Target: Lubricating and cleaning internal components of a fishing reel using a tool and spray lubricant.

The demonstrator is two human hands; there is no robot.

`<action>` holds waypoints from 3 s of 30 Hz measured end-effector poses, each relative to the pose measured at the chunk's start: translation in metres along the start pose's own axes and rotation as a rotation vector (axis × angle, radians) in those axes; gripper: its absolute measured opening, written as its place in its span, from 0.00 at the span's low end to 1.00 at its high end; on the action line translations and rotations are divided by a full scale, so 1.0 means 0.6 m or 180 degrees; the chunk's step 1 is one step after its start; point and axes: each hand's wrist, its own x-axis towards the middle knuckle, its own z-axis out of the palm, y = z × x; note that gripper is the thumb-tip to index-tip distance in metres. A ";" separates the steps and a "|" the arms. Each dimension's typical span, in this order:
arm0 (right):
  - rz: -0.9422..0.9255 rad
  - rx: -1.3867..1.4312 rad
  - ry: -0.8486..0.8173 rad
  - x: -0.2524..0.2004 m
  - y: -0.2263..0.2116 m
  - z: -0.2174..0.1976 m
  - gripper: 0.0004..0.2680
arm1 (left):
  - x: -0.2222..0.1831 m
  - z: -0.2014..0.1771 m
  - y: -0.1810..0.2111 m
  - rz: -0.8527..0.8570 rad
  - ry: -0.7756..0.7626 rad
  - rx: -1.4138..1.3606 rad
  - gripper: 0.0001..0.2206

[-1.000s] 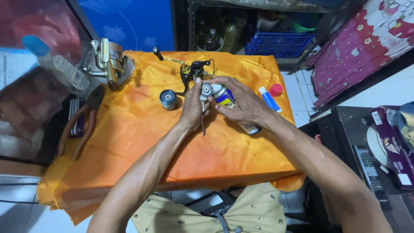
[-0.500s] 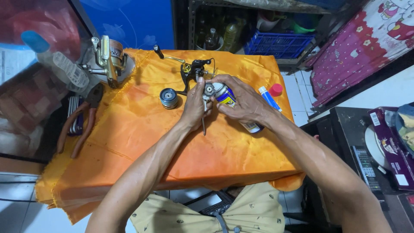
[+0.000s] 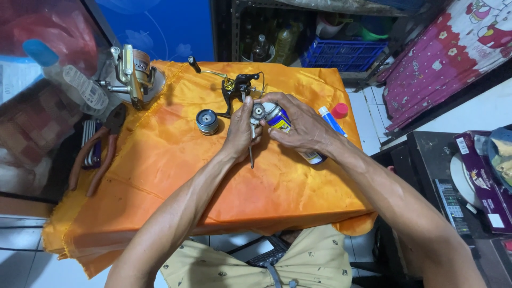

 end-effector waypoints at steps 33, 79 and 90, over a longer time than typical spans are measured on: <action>0.0104 -0.0180 0.0033 -0.010 0.015 0.000 0.25 | -0.004 0.004 0.002 -0.0092 -0.0001 -0.0052 0.19; -0.0848 -0.0708 0.2179 -0.058 0.073 0.000 0.17 | -0.027 0.027 0.043 0.0085 -0.0315 0.2829 0.10; 0.0036 0.1348 0.0833 -0.020 0.036 0.106 0.11 | -0.048 0.053 0.073 0.0534 -0.0765 -0.0300 0.40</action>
